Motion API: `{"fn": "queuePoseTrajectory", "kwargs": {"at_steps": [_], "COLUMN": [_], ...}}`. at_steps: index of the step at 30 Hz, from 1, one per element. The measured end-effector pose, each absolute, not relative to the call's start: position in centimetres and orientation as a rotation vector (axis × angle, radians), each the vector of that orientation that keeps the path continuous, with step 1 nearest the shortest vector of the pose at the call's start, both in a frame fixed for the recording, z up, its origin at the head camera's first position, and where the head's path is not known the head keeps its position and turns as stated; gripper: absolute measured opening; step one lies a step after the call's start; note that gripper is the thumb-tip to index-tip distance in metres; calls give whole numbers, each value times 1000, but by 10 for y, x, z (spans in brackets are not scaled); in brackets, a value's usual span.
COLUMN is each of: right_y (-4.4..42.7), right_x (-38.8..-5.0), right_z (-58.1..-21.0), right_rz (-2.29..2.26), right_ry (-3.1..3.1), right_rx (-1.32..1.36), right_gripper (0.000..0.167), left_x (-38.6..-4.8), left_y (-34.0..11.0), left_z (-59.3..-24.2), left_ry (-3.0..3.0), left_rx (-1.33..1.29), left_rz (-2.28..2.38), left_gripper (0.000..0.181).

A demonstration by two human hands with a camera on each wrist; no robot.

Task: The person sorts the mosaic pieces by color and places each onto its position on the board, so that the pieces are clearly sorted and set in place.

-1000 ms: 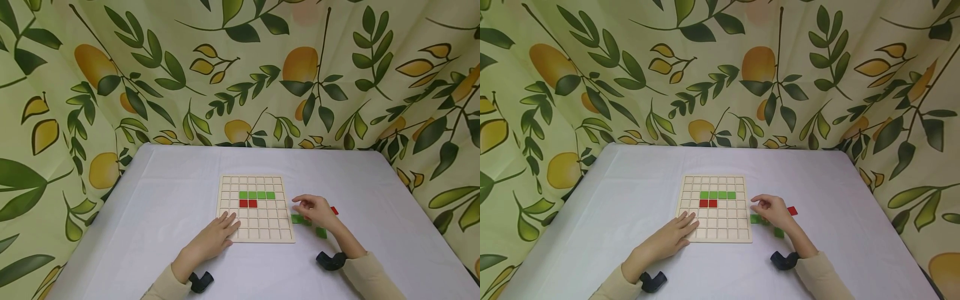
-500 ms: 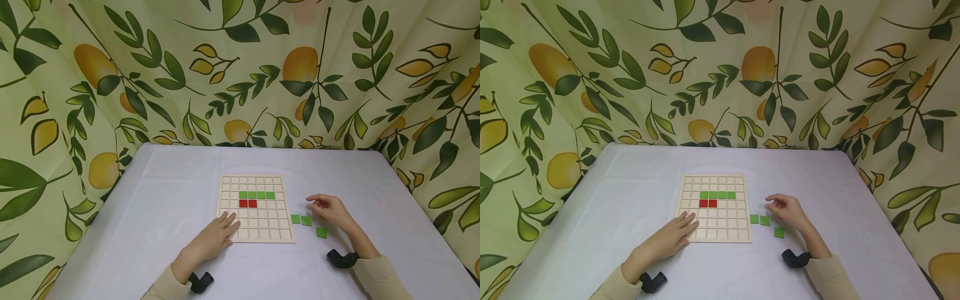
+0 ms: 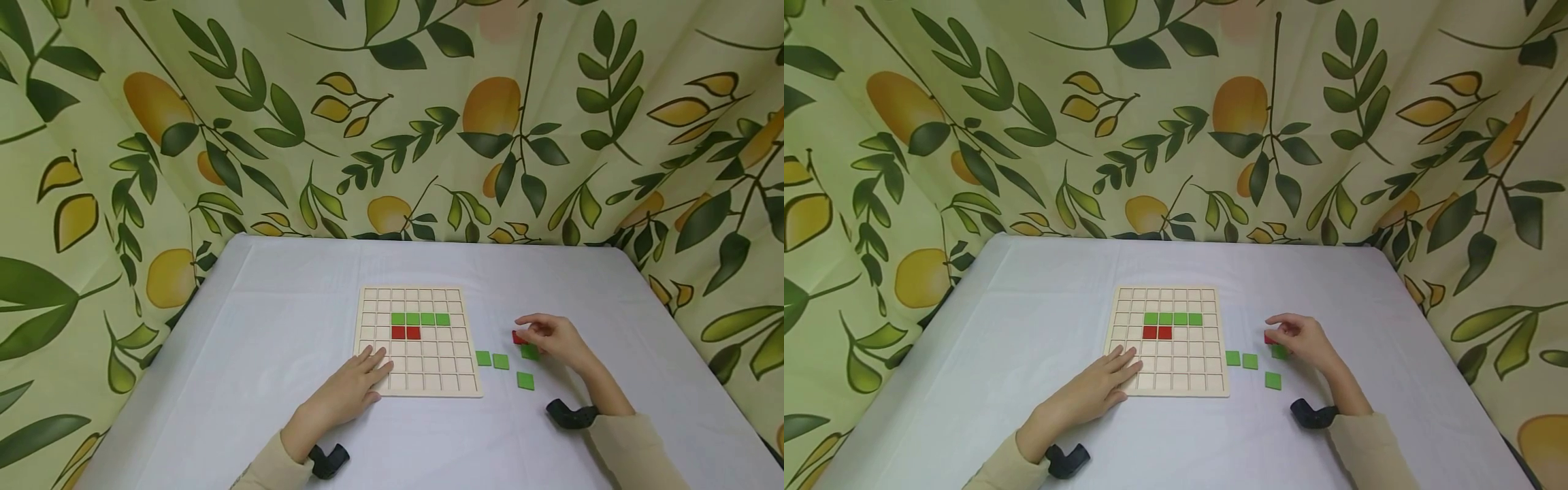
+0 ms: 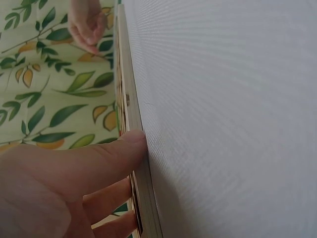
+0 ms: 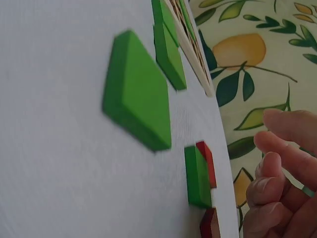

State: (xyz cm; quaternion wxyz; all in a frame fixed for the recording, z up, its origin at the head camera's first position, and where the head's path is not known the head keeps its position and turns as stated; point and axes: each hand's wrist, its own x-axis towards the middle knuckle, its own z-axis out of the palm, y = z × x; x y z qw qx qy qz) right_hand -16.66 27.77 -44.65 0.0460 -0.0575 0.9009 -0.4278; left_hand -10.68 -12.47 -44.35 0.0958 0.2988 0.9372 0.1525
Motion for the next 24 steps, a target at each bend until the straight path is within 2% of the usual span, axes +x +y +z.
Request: {"fn": "queuePoseTrajectory", "kwargs": {"at_steps": [24], "right_y": [305], "right_x": [-176], "right_z": [-455], "right_rz": [-1151], "right_ry": [2740], "right_rx": [-184], "right_gripper": [31], "left_x": [-107], "left_y": [-125], "left_z": [-443], "left_ry": [2771], "left_rx": [889], "left_rz": [453], "left_gripper": [53]}}
